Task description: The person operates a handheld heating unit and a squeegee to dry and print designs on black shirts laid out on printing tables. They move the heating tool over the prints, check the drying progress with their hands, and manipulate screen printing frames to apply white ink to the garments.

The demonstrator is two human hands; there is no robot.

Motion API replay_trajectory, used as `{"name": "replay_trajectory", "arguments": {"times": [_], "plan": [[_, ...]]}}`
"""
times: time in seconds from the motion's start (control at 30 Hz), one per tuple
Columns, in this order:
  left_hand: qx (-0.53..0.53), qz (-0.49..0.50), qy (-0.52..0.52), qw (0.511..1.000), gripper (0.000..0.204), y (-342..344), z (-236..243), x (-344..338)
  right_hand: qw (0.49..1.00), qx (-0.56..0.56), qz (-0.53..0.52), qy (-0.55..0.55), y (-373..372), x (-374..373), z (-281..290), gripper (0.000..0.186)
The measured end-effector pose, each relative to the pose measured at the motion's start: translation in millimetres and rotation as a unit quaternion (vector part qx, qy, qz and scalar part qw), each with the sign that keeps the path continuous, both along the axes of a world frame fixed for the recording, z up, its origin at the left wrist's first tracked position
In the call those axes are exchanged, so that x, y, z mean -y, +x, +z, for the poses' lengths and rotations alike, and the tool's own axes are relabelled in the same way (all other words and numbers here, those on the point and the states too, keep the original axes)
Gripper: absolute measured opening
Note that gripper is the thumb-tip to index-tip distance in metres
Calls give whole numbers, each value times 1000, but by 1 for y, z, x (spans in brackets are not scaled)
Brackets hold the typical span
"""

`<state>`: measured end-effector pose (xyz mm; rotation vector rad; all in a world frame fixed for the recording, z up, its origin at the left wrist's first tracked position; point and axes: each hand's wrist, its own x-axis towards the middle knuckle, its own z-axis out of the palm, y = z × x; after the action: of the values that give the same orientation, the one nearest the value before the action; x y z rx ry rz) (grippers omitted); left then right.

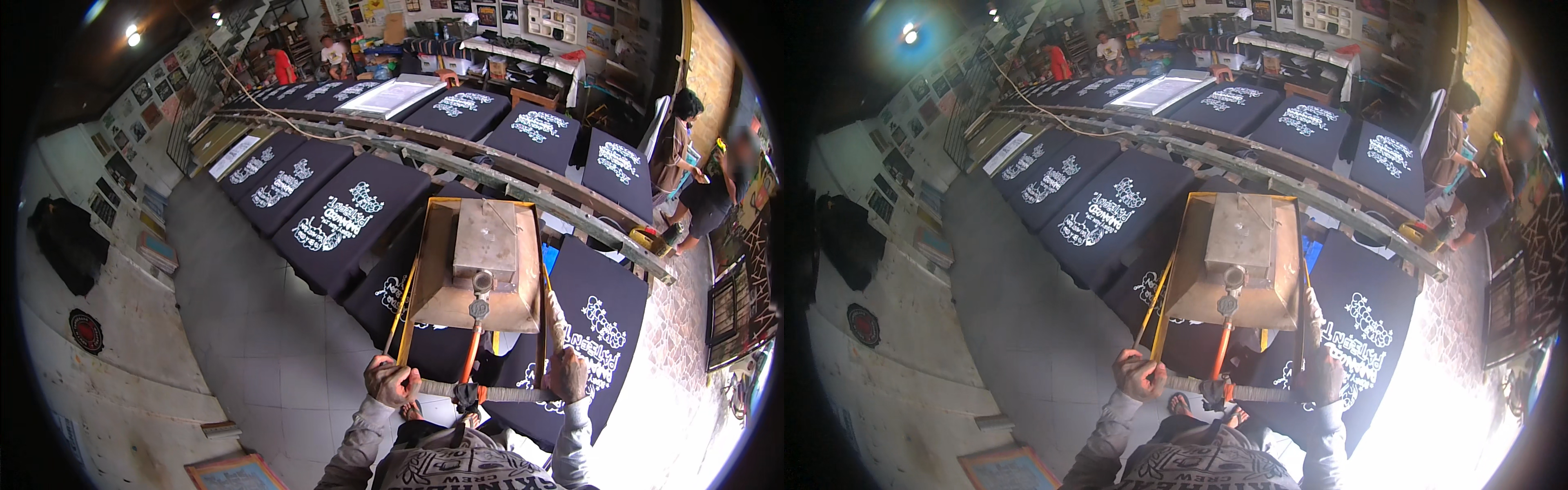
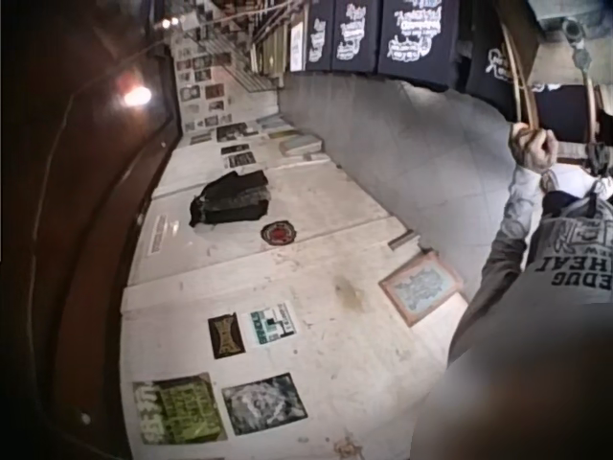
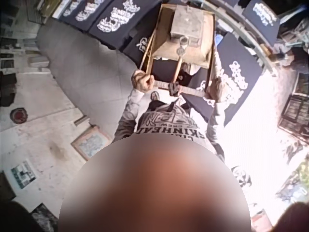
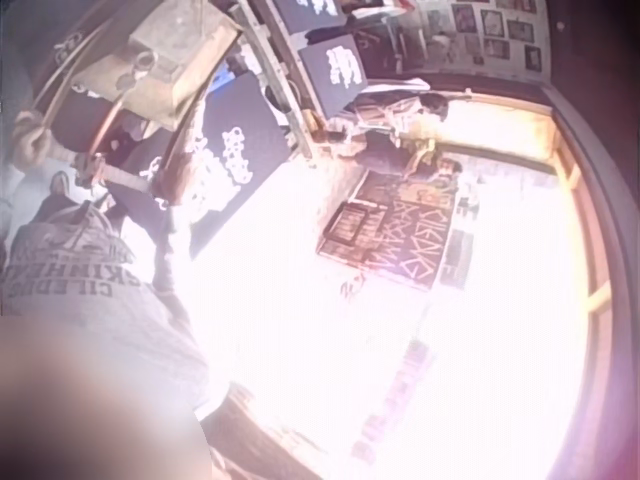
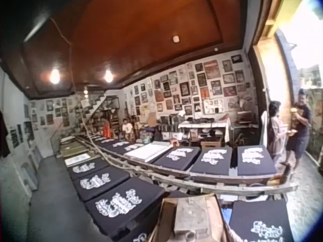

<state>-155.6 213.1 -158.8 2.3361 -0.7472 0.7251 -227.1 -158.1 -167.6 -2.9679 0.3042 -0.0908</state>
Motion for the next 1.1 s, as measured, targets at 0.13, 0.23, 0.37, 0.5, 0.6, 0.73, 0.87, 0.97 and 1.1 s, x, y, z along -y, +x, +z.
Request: {"name": "replay_trajectory", "arguments": {"times": [0.13, 0.23, 0.37, 0.5, 0.6, 0.73, 0.87, 0.97, 1.1], "plan": [[12, -21, 7, 1000, 27, 13, -2, -7, 1000, -23, 0, 4, -3, -3, -7, 29], [19, -25, 17, 999, 23, 21, -5, -16, 998, -66, 13, 2, -5, -9, -4, 35], [44, -33, 3, 998, 29, 34, -2, -21, 998, 2, 56, -25, -4, -9, -28, 33], [14, -38, 48, 998, 27, 33, 1, -34, 1000, -19, 17, 12, -11, -22, -28, 33], [21, -43, 49, 998, 26, 48, 2, -39, 1000, -16, 9, 17, -6, -33, -16, 32], [45, -49, 21, 998, 35, 63, 7, -39, 997, 15, -28, 69, 4, -43, -12, 26], [43, -75, 31, 996, 23, 76, -4, -53, 980, 74, -99, 158, 14, -61, 3, 18], [39, -85, 13, 996, 29, 86, -6, -58, 978, 127, -101, 128, 17, -69, -1, 18], [27, -111, 13, 993, 27, 96, -4, -72, 936, 133, -201, 257, 18, -76, -21, 15]]}}
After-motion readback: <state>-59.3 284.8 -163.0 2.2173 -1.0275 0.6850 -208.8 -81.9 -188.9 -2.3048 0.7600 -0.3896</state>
